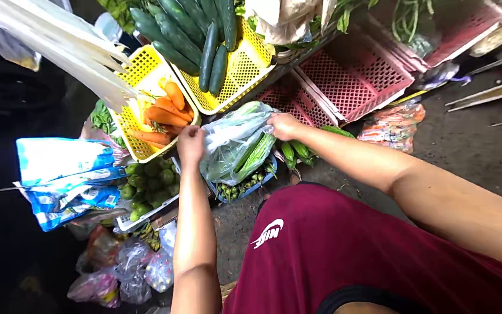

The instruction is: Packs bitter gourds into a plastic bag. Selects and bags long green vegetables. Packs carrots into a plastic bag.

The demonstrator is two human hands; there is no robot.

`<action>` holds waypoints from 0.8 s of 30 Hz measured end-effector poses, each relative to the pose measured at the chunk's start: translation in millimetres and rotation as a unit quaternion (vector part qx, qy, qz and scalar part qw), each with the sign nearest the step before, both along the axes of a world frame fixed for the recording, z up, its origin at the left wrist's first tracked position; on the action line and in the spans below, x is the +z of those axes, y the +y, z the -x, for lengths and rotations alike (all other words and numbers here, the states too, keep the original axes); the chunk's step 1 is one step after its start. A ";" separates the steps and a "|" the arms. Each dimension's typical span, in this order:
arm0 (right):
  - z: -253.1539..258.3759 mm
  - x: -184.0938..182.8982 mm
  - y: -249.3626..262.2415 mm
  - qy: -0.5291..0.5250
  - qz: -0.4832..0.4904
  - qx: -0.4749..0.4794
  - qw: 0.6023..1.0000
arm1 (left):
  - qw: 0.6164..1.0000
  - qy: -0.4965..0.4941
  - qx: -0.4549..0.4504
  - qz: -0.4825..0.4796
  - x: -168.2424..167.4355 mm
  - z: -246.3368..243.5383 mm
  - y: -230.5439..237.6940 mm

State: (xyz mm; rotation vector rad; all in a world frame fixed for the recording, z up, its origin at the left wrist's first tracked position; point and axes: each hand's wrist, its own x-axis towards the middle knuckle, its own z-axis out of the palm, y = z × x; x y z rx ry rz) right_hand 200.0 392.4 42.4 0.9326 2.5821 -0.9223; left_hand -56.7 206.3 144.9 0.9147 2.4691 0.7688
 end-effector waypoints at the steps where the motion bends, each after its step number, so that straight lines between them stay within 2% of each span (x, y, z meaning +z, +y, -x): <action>1: -3.7 2.4 0.0 -0.006 -0.002 -0.001 1.000 | 0.998 0.062 -0.030 -0.001 12.0 -16.2 -15.1; 3: -11.2 12.8 -2.0 -0.009 -0.003 0.003 1.000 | 0.982 0.144 -0.105 -0.067 23.4 -53.5 -43.2; 4: -13.4 20.4 -3.8 -0.002 -0.006 0.003 1.000 | 0.974 0.128 -0.157 -0.106 21.4 -73.1 -51.7; 5: -14.2 28.1 -7.3 0.013 -0.016 0.002 1.000 | 0.967 0.066 -0.219 -0.114 15.0 -91.3 -55.2; 7: -8.5 42.5 -20.6 0.039 -0.043 0.007 0.998 | 0.933 -0.095 -0.348 -0.007 -15.8 -109.6 -46.2; 8: -1.3 48.2 -29.7 0.034 -0.042 0.014 0.998 | 0.911 -0.126 -0.386 0.071 -39.2 -108.1 -36.6; 9: 8.5 52.4 -39.0 0.001 -0.025 0.019 1.000 | 0.904 -0.118 -0.392 0.126 -61.4 -101.6 -28.5; 11: 23.8 45.8 -60.6 -0.077 0.014 0.014 0.997 | 0.926 -0.058 -0.342 0.146 -87.7 -83.8 -23.0; 13: 27.2 31.9 -76.4 -0.105 0.012 -0.031 0.994 | 0.950 -0.006 -0.299 0.092 -80.0 -71.1 -13.9; 16: 51.0 23.4 -77.4 -0.124 -0.025 -0.038 0.991 | 0.956 0.036 -0.292 0.019 -52.2 -57.0 -5.8; 20: 82.7 32.1 -87.9 -0.278 -0.059 0.009 0.959 | 0.953 0.004 -0.303 0.009 -41.2 -60.3 -23.5; 24: 96.7 31.0 -81.6 -0.313 -0.105 0.062 0.942 | 0.954 -0.035 -0.294 0.038 -56.1 -55.3 -62.1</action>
